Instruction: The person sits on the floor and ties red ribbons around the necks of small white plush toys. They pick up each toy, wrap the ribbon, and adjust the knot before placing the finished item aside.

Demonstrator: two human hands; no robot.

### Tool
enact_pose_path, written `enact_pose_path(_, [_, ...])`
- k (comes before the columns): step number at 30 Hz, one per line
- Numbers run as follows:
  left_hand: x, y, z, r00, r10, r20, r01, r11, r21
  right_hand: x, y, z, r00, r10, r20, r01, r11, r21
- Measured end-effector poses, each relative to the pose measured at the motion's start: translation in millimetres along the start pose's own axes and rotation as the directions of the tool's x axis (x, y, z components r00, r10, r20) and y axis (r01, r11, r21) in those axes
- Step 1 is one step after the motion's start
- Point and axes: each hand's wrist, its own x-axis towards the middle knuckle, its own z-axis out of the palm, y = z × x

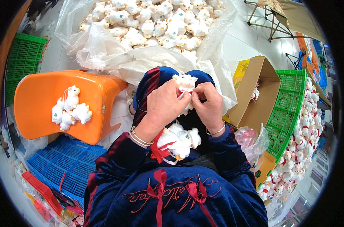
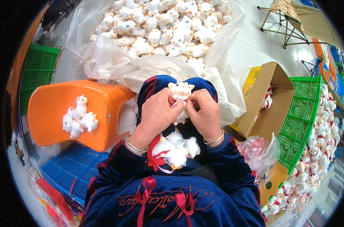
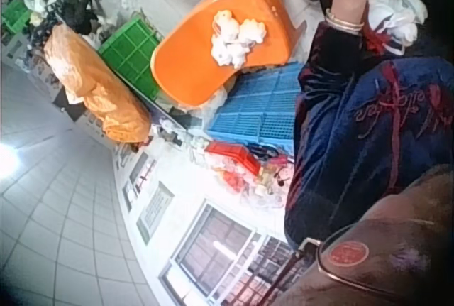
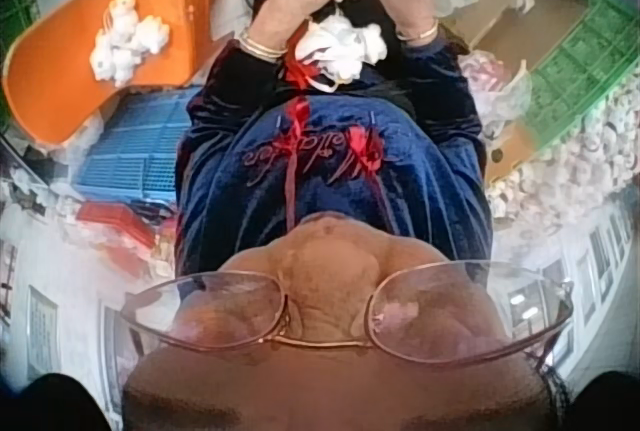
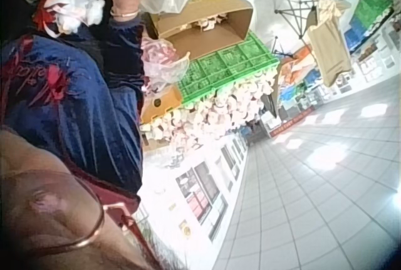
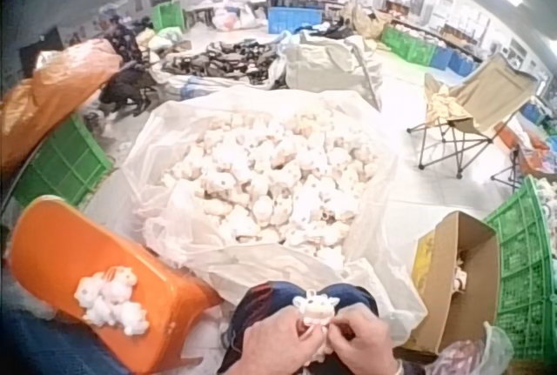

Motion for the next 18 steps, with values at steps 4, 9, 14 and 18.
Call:
enact_pose_path(4, [0.7, 2.9, -1.8, 1.000, -0.014, 0.020, 0.013, 1.000, 0.017, -3.0, 2.6, 2.9, 0.999, 0.018, -0.042, -0.017, 1.000, 0.023])
enact_pose_path(9, [-0.6, -0.3, 3.5, 0.998, 0.023, -0.056, -0.023, 1.000, -0.004, -4.7, 2.2, 3.2, 0.997, 0.042, -0.060, -0.040, 0.999, 0.032])
enact_pose_path(14, [2.0, -10.0, -10.5, 0.995, -0.030, 0.091, 0.049, 0.976, -0.212, -3.6, -1.8, -4.8, 0.985, 0.170, -0.009, -0.168, 0.981, 0.099])
enact_pose_path(18, [10.5, -30.2, -19.4, 0.987, 0.162, 0.015, -0.150, 0.941, -0.302, -1.9, 6.5, -19.9, 0.981, 0.193, 0.011, -0.193, 0.979, 0.065])
